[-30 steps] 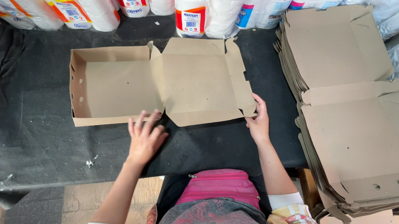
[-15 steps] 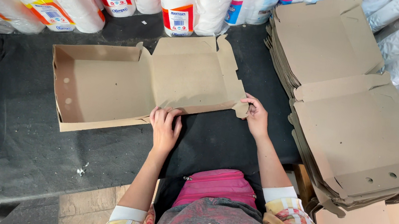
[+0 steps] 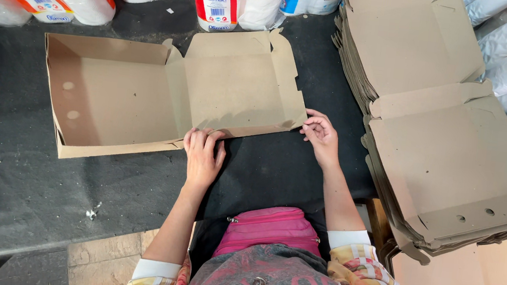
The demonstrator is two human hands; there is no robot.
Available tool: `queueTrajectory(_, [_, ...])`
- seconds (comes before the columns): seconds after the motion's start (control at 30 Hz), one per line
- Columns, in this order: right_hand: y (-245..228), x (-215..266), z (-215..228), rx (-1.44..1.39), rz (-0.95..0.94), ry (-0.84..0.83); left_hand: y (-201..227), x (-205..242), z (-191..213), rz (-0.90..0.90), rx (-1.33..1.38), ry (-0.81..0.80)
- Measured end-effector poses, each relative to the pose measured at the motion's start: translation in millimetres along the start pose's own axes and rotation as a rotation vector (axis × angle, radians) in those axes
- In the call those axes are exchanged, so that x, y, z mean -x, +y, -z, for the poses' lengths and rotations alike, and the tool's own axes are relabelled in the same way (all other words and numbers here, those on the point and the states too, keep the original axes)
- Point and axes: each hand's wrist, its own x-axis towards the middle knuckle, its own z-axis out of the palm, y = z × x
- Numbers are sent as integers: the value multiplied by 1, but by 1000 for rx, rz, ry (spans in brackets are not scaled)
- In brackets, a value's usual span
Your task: The person takes flat cardboard templates from a stack and folds them into small boxes, placing the finished boxes to the side.
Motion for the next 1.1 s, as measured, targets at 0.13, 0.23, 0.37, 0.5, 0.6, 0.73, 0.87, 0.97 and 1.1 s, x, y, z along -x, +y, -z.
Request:
queueTrajectory(0.13, [8, 1, -1, 35, 9, 32, 2, 0, 0, 5, -21, 7])
queueTrajectory(0.23, [6, -1, -4, 81, 39, 47, 2, -1, 0, 7, -29, 13])
queueTrajectory(0.37, [1, 0, -11, 290, 111, 35, 2, 0, -2, -5, -24, 14])
queueTrajectory(0.5, [-17, 3, -29, 478, 155, 4, -1, 2, -5, 7, -30, 11])
queueTrajectory(0.6, [-32, 3, -44, 600, 169, -28, 0, 0, -2, 6, -25, -4])
queueTrajectory(0.73, [-40, 6, -56, 701, 208, -30, -1, 1, -3, -3, -24, -18])
queueTrajectory(0.87, [-37, 11, -53, 696, 117, 45, 1, 1, -2, -1, -24, 1])
queueTrajectory(0.97, [-21, 17, -46, 578, 46, 123, 2, 0, 0, -13, -23, 6])
queueTrajectory(1.1, [-8, 33, -50, 73, -193, 382, 5, -1, 9, -75, -11, 12])
